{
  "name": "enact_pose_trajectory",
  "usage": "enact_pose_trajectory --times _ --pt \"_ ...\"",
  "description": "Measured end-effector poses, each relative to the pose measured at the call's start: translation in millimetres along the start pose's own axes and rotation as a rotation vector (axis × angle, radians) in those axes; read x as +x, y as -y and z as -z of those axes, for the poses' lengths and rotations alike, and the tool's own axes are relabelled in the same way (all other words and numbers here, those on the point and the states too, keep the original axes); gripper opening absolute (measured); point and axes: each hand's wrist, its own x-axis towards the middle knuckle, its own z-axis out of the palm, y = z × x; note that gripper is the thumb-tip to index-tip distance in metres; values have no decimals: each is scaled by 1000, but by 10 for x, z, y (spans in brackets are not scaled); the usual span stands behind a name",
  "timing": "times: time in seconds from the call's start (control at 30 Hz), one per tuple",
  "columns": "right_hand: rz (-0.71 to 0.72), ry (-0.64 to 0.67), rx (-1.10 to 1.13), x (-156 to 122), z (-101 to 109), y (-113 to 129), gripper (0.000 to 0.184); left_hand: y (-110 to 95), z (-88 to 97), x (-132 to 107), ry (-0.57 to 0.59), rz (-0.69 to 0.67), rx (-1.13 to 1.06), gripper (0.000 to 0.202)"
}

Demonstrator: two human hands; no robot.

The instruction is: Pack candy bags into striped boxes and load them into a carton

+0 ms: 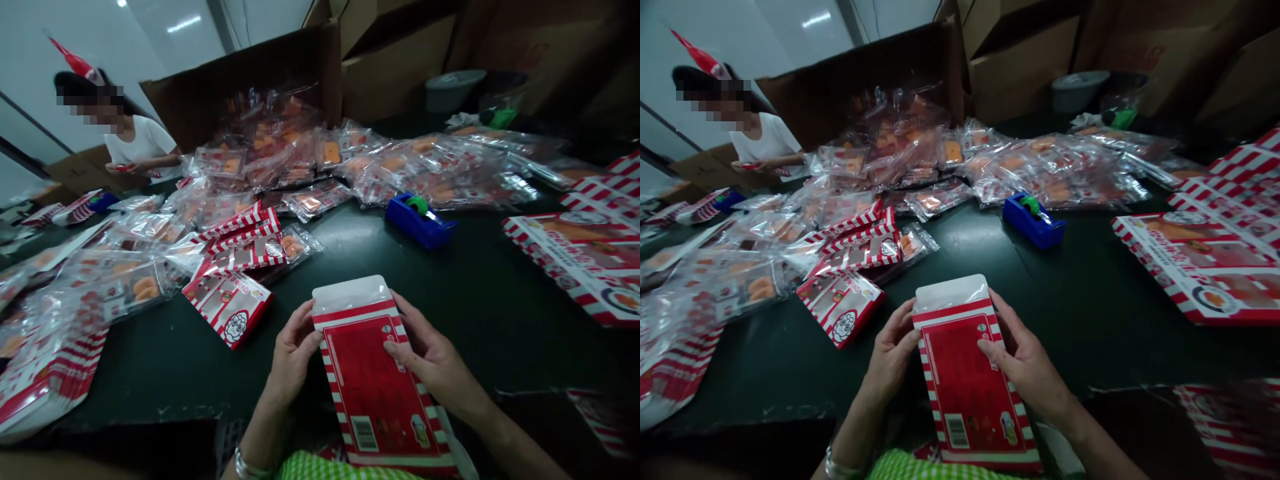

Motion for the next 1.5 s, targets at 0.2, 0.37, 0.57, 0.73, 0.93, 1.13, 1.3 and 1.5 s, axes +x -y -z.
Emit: enact_pose_trajectory --times 0.2,0.37,0.57,0.73,0.93,1.13,1.3,1.5 --pt "118 3 -280 127 157 155 31 -196 81 23 48 60 314 31" --pt "254 -135 -449 230 258 168 28 -82 -111 122 -48 14 147 18" --pt "268 -38 -480 120 297 263 17 -157 -178 161 18 -7 190 11" --pt "178 10 -396 67 317 360 28 -262 -291 114 61 -25 357 22" --pt "92 78 -478 115 310 460 20 -266 -447 231 187 13 591 15" --pt "-24 165 -606 275 390 583 20 -469 -492 533 430 33 611 13" --pt "-36 103 -615 388 364 663 15 -539 -533 652 433 119 600 14" --pt "132 3 -538 150 239 501 20 -529 -499 460 368 -11 617 15"
